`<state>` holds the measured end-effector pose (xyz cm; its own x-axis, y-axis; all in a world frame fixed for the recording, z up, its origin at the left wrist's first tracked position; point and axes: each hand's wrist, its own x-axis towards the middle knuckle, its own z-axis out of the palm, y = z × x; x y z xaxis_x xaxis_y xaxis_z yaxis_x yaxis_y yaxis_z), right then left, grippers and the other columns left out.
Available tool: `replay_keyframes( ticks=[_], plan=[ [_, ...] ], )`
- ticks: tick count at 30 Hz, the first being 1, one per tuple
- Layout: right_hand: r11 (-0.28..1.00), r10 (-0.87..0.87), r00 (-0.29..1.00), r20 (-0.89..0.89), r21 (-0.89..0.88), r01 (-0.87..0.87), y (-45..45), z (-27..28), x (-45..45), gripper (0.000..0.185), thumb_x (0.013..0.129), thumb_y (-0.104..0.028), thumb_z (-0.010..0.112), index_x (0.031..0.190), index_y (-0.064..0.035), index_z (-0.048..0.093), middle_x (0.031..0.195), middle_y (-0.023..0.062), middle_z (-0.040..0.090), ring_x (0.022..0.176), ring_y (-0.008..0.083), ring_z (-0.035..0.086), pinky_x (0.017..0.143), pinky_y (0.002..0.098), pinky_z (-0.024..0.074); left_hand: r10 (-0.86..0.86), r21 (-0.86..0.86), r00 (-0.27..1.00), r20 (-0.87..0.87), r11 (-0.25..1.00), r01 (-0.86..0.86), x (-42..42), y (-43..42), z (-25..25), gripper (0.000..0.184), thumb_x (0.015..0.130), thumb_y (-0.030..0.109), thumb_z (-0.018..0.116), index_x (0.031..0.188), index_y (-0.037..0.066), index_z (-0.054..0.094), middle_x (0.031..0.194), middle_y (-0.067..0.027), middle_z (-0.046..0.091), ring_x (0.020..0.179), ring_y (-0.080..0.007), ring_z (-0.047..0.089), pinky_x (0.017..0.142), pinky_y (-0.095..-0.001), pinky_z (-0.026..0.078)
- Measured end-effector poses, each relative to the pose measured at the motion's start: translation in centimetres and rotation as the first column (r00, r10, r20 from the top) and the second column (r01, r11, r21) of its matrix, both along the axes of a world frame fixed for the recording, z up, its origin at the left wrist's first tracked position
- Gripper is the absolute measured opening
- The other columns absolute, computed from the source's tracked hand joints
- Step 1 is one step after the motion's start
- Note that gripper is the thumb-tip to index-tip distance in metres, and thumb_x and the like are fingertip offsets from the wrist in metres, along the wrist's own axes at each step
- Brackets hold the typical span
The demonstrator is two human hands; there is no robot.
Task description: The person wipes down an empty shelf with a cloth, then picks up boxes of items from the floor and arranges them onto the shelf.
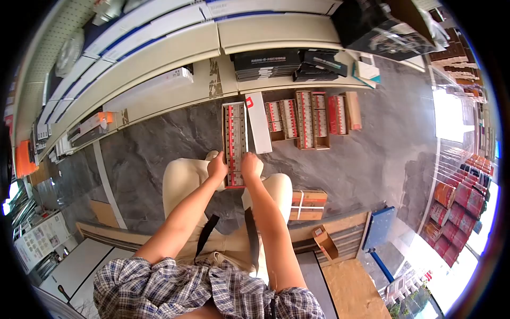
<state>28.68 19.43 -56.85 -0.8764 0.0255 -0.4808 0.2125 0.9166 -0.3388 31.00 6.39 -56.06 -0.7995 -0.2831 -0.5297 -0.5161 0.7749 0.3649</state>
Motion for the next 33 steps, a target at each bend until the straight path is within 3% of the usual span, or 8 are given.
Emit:
replay_keyframes(
  ticks=[3,6,11,16,23,25,29,33],
  plan=[
    [0.997,0.003,0.993,-0.115,-0.073,-0.011,1.6,12.1,1.4,0.015,0.079,-0.017,0.052,0.079,-0.0056,0.061,0.079,0.0177,0.063,0.075,0.0359,0.062,0.066,0.0445,0.0497,-0.070,0.003,0.997,-0.035,0.998,0.070,1.2,0.6,12.0,0.042,0.077,0.020,0.058,0.117,0.007,0.054,0.086,-0.0181,0.065,0.080,-0.0342,0.063,0.069,-0.0434,0.049],
    [0.971,-0.190,0.966,-0.174,-0.177,0.159,3.5,22.4,2.7,0.019,0.081,-0.021,0.052,0.074,-0.0047,0.060,0.073,0.0191,0.061,0.072,0.0381,0.059,0.065,0.0460,0.0474,-0.152,0.003,0.977,-0.148,0.988,0.154,1.7,1.4,21.9,0.045,0.074,0.015,0.057,0.118,0.007,0.054,0.081,-0.0187,0.065,0.076,-0.0347,0.063,0.067,-0.0434,0.049],
    [0.954,-0.239,0.896,-0.373,-0.264,0.145,6.5,40.2,3.6,0.018,0.080,-0.017,0.053,0.069,-0.0030,0.056,0.070,0.0193,0.059,0.068,0.0390,0.058,0.063,0.0469,0.0466,-0.268,-0.011,0.896,-0.353,0.959,0.283,0.8,3.3,40.3,0.047,0.069,0.007,0.055,0.116,0.004,0.056,0.071,-0.0204,0.063,0.068,-0.0363,0.063,0.062,-0.0453,0.050],
    [0.947,-0.252,0.809,-0.531,-0.309,0.092,9.4,53.8,2.2,0.020,0.080,-0.019,0.054,0.070,-0.0020,0.059,0.067,0.0202,0.059,0.066,0.0386,0.058,0.062,0.0440,0.0478,-0.282,-0.022,0.784,-0.553,0.946,0.325,-0.8,5.3,54.2,0.038,0.072,0.007,0.054,0.109,0.004,0.059,0.066,-0.0199,0.062,0.062,-0.0356,0.062,0.057,-0.0459,0.050],
    [0.965,-0.099,0.756,-0.647,-0.247,-0.085,9.5,61.4,-5.9,0.023,0.079,-0.021,0.055,0.071,-0.0005,0.062,0.070,0.0218,0.060,0.068,0.0390,0.059,0.064,0.0447,0.0480,-0.239,-0.135,0.584,-0.776,0.967,0.217,-6.8,4.6,60.8,0.025,0.073,0.006,0.054,0.096,0.005,0.064,0.066,-0.0196,0.061,0.061,-0.0355,0.061,0.056,-0.0454,0.048],
    [0.973,-0.027,0.756,-0.654,-0.192,-0.131,8.6,61.0,-10.2,0.024,0.078,-0.022,0.054,0.071,-0.0011,0.064,0.070,0.0222,0.060,0.069,0.0389,0.060,0.066,0.0448,0.0485,-0.296,-0.200,0.632,-0.716,0.955,0.220,-9.5,3.4,62.3,0.034,0.069,0.006,0.055,0.102,0.002,0.062,0.067,-0.0190,0.062,0.063,-0.0331,0.062,0.058,-0.0433,0.050],
    [0.967,0.026,0.751,-0.660,-0.172,-0.185,5.0,63.3,-17.6,0.024,0.077,-0.023,0.054,0.072,-0.0017,0.065,0.073,0.0228,0.060,0.073,0.0391,0.060,0.068,0.0445,0.0491,-0.239,-0.209,0.658,-0.714,0.970,0.126,-15.2,1.0,63.0,0.018,0.068,0.007,0.056,0.084,0.000,0.059,0.070,-0.0195,0.062,0.067,-0.0357,0.062,0.062,-0.0445,0.050],
    [0.955,0.136,0.751,-0.647,-0.115,-0.272,2.4,62.7,-25.8,0.025,0.077,-0.026,0.055,0.074,-0.0048,0.067,0.075,0.0220,0.061,0.073,0.0388,0.060,0.067,0.0442,0.0489,-0.205,-0.207,0.705,-0.679,0.975,0.084,-20.9,-1.2,63.5,0.015,0.068,0.007,0.057,0.080,-0.001,0.058,0.072,-0.0203,0.062,0.070,-0.0364,0.062,0.063,-0.0443,0.050]
  ],
)
